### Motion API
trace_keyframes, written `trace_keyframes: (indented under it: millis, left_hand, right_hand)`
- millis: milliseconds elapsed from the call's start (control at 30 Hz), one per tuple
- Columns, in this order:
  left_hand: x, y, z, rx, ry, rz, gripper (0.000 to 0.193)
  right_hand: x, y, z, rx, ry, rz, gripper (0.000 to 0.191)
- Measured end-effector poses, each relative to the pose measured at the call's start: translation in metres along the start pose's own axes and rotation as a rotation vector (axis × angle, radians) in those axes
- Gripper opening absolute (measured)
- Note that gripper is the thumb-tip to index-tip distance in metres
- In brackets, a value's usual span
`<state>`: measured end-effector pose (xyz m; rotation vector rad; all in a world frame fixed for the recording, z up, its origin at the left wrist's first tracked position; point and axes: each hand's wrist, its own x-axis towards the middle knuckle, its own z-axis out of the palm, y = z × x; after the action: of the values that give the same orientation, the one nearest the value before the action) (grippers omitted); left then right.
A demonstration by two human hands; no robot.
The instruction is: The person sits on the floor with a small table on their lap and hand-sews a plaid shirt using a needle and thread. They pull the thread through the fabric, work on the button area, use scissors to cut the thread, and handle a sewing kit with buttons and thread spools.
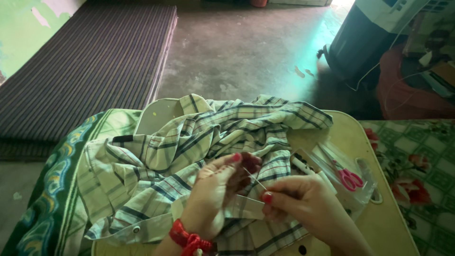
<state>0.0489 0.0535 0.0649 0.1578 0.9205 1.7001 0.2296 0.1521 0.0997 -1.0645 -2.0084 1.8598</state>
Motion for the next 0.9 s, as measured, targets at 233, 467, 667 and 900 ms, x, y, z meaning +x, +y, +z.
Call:
trace_keyframes:
  millis: [233,467,667,900]
  left_hand:
    - [-0.005,0.013,-0.001,-0.006,0.132,0.119,0.024]
    - [-0.006,0.008,-0.004,0.050,0.089,0.193,0.026]
    - [-0.003,-0.004,-0.014,-0.166,0.047,0.117,0.024]
    - [0.004,-0.009,-0.028,-0.370,0.063,0.146,0.019]
  right_hand:
    - [-0.011,0.014,-0.008,0.231,-0.084,0.066,0.024]
    - [-0.001,0.027,0.000,1.038,-0.337,-0.040,0.022]
    - [0.003,0.026,0.001,1.250,-0.352,-0.121,0.015]
    - [0.003,0.028,0.003,1.327,-0.379,-0.115,0.019]
